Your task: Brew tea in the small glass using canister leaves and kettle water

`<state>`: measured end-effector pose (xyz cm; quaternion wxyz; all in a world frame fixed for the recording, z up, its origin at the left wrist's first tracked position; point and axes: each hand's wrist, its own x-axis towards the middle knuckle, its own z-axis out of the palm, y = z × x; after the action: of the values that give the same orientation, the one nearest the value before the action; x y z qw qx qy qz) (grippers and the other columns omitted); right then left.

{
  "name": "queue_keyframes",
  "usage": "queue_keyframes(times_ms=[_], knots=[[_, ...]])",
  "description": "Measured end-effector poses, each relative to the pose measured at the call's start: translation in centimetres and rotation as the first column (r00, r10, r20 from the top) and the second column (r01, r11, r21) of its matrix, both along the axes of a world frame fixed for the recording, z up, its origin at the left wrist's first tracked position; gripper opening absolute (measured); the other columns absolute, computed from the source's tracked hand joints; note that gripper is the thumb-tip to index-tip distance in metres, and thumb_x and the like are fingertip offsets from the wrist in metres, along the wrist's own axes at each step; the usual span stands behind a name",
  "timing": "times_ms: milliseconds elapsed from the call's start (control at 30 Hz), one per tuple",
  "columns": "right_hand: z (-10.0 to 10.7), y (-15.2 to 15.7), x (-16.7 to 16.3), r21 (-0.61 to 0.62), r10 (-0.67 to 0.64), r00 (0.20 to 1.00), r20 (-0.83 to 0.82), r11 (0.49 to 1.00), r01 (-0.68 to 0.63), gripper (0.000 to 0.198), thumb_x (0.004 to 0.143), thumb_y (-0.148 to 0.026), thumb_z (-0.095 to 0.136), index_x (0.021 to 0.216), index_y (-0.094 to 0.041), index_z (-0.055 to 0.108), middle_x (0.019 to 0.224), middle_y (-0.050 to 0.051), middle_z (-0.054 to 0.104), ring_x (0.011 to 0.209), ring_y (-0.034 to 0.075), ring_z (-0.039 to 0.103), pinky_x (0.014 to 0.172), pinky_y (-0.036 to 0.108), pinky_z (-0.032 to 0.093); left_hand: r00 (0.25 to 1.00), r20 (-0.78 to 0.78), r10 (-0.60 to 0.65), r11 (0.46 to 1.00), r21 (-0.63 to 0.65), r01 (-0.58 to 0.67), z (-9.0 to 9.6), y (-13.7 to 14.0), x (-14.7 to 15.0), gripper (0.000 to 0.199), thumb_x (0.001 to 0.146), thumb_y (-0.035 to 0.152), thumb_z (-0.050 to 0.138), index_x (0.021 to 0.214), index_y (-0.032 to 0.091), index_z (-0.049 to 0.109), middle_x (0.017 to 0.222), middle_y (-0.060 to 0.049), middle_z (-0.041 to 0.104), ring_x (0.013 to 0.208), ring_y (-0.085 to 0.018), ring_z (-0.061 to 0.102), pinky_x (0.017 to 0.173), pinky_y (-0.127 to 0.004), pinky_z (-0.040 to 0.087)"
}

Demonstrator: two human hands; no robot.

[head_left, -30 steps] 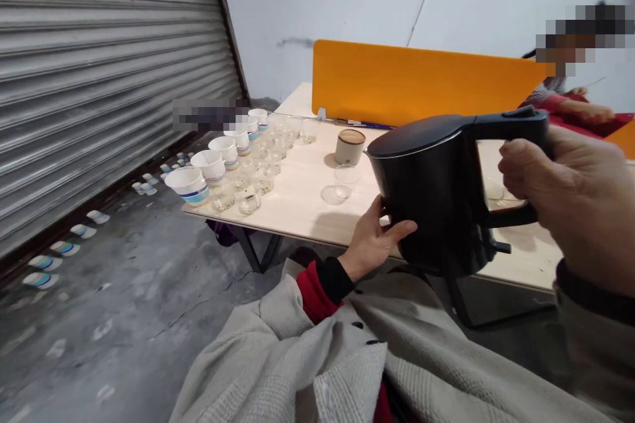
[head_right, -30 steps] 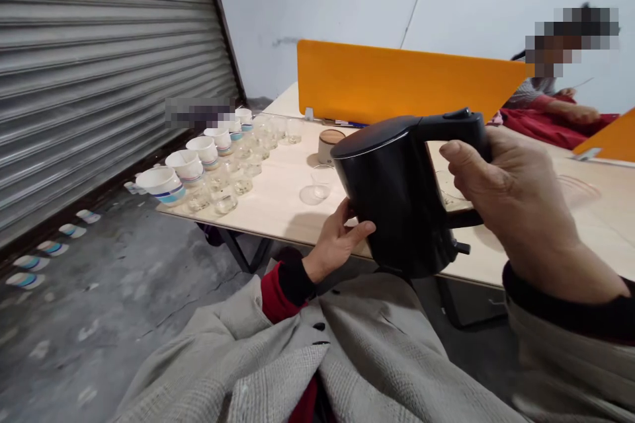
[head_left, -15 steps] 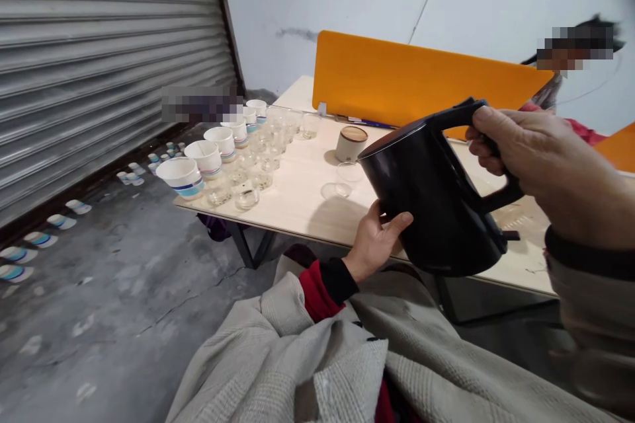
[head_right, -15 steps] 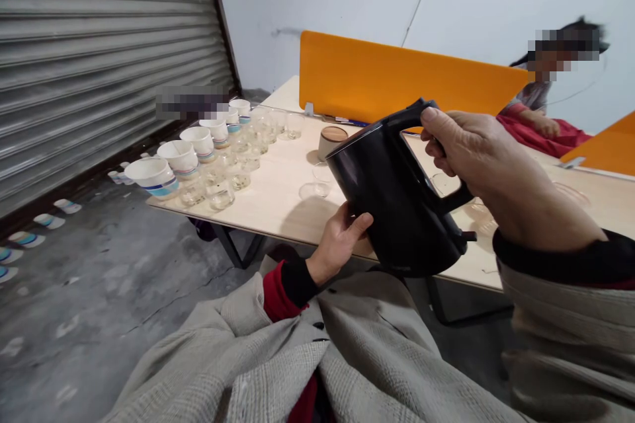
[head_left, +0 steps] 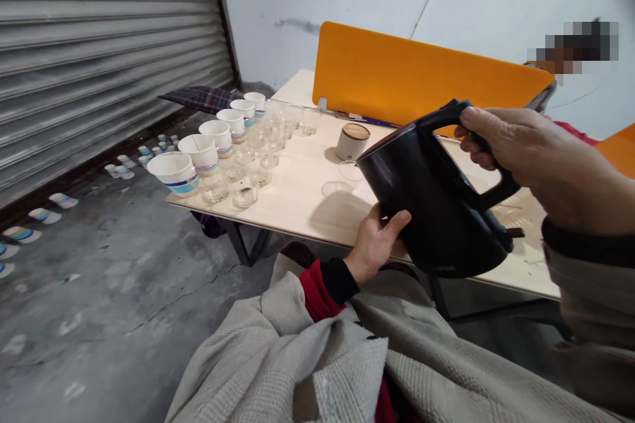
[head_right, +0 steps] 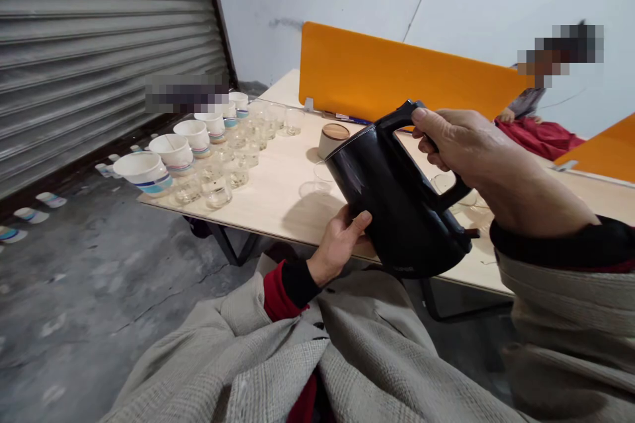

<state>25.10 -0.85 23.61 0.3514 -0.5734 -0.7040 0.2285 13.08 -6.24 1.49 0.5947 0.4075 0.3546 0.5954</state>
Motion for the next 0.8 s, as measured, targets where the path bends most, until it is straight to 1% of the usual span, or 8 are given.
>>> queue_keyframes(times_ms=[100, 167, 267, 400, 500, 633, 800], knots=[[0.0, 0.4, -0.3, -0.068, -0.041, 0.999, -0.005, 0.997, 0.041, 0.039, 0.105, -0.040, 0.059, 0.073, -0.019, 0.059, 0.059, -0.003, 0.047, 0.044, 0.006, 0.040, 0.039, 0.017, 0.029, 1.000, -0.014, 0.007, 1.000, 0.002, -0.007, 0.1, -0.1, -0.1, 0.067, 0.087, 0.070, 0.074, 0.128, 0.018, 0.068, 0.123, -0.013, 0.077, 0.114, -0.031, 0.072, 0.098, -0.044, 0.061], [0.0, 0.4, -0.6, -0.062, -0.064, 0.998, 0.003, 0.996, 0.064, 0.038, 0.107, -0.033, 0.055, 0.073, -0.018, 0.058, 0.058, -0.004, 0.045, 0.042, 0.005, 0.038, 0.039, 0.017, 0.028, 1.000, -0.020, 0.019, 1.000, 0.021, -0.019, 0.2, -0.1, -0.1, 0.066, 0.088, 0.070, 0.072, 0.128, 0.017, 0.068, 0.123, -0.013, 0.077, 0.114, -0.031, 0.071, 0.100, -0.045, 0.060], [0.2, 0.3, -0.8, -0.078, -0.043, 0.999, 0.017, 0.996, 0.045, 0.038, 0.109, -0.027, 0.052, 0.072, -0.018, 0.057, 0.058, -0.004, 0.046, 0.043, 0.005, 0.040, 0.040, 0.017, 0.030, 0.999, -0.017, 0.036, 0.998, 0.056, -0.035, 0.3, -0.1, -0.2, 0.068, 0.090, 0.070, 0.071, 0.127, 0.013, 0.068, 0.123, -0.015, 0.077, 0.115, -0.031, 0.070, 0.102, -0.045, 0.057], [0.2, 1.1, -0.8, -0.099, -0.020, 0.999, 0.042, 0.995, 0.024, 0.039, 0.109, -0.029, 0.051, 0.072, -0.019, 0.057, 0.058, -0.004, 0.047, 0.043, 0.006, 0.040, 0.040, 0.018, 0.031, 0.999, -0.007, 0.044, 0.998, 0.053, -0.043, 0.2, -0.2, -0.1, 0.069, 0.090, 0.071, 0.070, 0.127, 0.013, 0.068, 0.125, -0.016, 0.076, 0.117, -0.031, 0.070, 0.104, -0.045, 0.056], [0.1, 1.5, -1.1, -0.111, -0.085, 0.993, 0.087, 0.989, 0.095, 0.038, 0.109, -0.029, 0.051, 0.073, -0.019, 0.058, 0.055, -0.004, 0.046, 0.041, 0.006, 0.038, 0.038, 0.021, 0.027, 0.999, 0.002, 0.041, 0.998, 0.042, -0.041, 0.1, -0.2, 0.0, 0.070, 0.089, 0.072, 0.070, 0.127, 0.014, 0.068, 0.125, -0.015, 0.077, 0.116, -0.031, 0.070, 0.103, -0.045, 0.056], [0.4, 1.1, -2.0, -0.100, -0.168, 0.973, 0.158, 0.978, 0.185, 0.039, 0.108, -0.028, 0.054, 0.071, -0.019, 0.058, 0.055, -0.004, 0.047, 0.042, 0.006, 0.038, 0.039, 0.022, 0.025, 0.999, 0.023, 0.037, 0.999, 0.034, -0.037, 0.1, -0.2, 0.2, 0.070, 0.088, 0.072, 0.071, 0.125, 0.013, 0.068, 0.124, -0.016, 0.077, 0.118, -0.032, 0.069, 0.104, -0.046, 0.056], [0.4, 1.3, -2.2, -0.123, -0.189, 0.967, 0.168, 0.970, 0.211, 0.040, 0.108, -0.028, 0.053, 0.070, -0.019, 0.058, 0.056, -0.004, 0.048, 0.041, 0.006, 0.038, 0.038, 0.023, 0.026, 0.999, 0.034, 0.036, 0.999, 0.037, -0.037, -0.1, -0.2, 0.3, 0.070, 0.089, 0.072, 0.071, 0.125, 0.012, 0.068, 0.124, -0.015, 0.077, 0.118, -0.032, 0.068, 0.104, -0.045, 0.055]])
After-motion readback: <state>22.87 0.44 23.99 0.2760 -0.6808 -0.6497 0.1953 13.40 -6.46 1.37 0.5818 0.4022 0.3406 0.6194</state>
